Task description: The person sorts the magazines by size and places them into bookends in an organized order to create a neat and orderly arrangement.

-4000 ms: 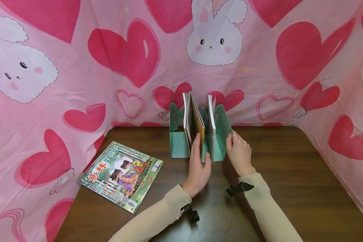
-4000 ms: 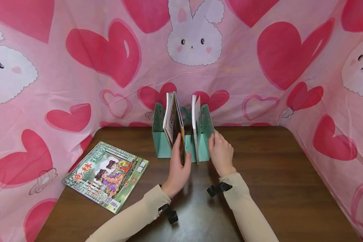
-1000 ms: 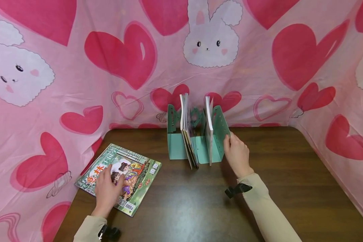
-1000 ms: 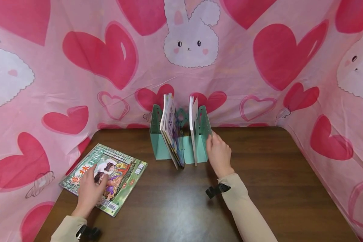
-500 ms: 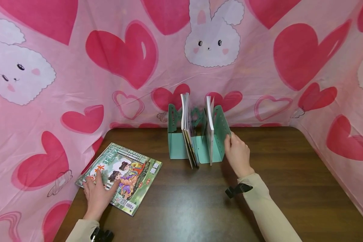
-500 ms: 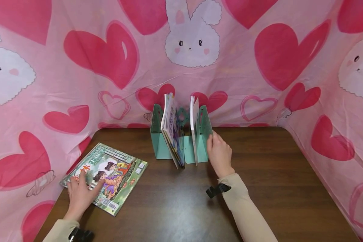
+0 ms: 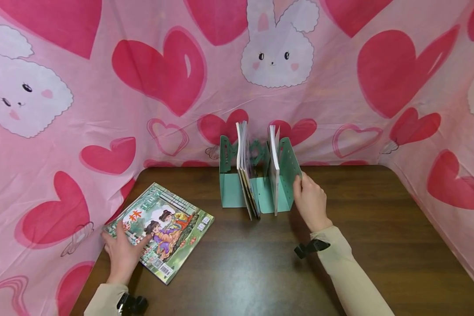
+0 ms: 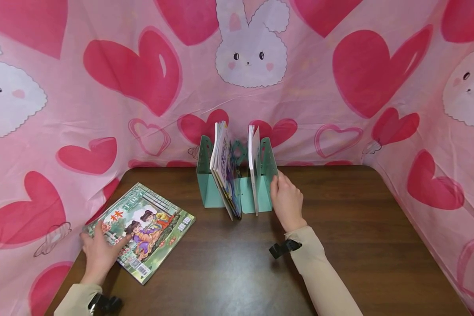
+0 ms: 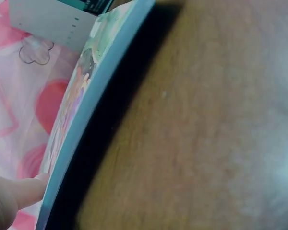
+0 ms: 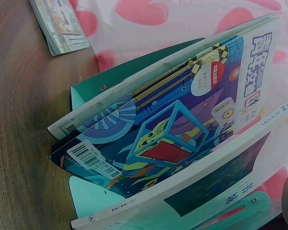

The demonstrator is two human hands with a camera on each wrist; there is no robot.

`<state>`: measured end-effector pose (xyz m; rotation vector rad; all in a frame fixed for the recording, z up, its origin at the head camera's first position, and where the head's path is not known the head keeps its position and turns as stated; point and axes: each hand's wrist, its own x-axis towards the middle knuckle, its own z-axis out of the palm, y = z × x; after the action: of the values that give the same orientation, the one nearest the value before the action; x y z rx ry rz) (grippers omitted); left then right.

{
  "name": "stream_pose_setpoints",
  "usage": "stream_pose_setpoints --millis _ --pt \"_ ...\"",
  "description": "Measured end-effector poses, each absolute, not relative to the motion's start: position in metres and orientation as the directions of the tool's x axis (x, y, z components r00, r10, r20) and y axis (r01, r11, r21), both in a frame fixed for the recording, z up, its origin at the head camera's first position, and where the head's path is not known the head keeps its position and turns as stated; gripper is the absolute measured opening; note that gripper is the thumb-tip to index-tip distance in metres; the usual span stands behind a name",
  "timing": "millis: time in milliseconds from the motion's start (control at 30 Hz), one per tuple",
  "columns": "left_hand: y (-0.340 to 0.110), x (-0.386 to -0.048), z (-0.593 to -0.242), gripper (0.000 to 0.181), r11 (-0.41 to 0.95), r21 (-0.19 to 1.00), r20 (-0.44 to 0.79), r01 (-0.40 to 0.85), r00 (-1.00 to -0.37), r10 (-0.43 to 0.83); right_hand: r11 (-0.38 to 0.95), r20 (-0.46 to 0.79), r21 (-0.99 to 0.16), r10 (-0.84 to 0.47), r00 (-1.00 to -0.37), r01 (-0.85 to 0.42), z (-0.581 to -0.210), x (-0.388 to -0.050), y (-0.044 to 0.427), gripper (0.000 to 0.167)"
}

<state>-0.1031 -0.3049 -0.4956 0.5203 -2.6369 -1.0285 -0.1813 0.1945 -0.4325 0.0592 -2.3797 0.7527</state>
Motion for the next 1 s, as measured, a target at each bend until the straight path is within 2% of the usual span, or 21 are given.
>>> stream_pose_setpoints --millis 133,367,667,833,1000 --pt "-0.307 -0.105 -0.493 0.103 0.675 0.695 0.08 -0.248 -0.906 -0.415 0.831 0.576 -0.511 0.142 -0.805 -0.219 -0.432 -0.181 0.194 0.028" --pt "-0.314 -0.111 -0.489 0.122 0.626 0.722 -0.016 -0.294 -0.912 -0.41 0.831 0.566 -0.512 0.138 -0.812 -0.216 -0.431 -0.18 0.194 0.027" --pt "-0.316 -0.116 -0.487 0.132 0.515 0.791 -0.089 -0.331 -0.895 -0.437 0.83 0.561 -0.515 0.14 -0.816 -0.212 -0.43 -0.18 0.194 0.028" --pt "-0.314 -0.114 -0.488 0.131 0.448 0.827 -0.106 -0.34 -0.876 -0.47 0.83 0.558 -0.517 0.139 -0.818 -0.211 -0.43 -0.18 0.195 0.027" --pt "-0.311 -0.114 -0.489 0.116 0.31 0.889 -0.145 -0.336 -0.85 -0.507 0.829 0.563 -0.514 0.133 -0.816 -0.219 -0.43 -0.179 0.194 0.027"
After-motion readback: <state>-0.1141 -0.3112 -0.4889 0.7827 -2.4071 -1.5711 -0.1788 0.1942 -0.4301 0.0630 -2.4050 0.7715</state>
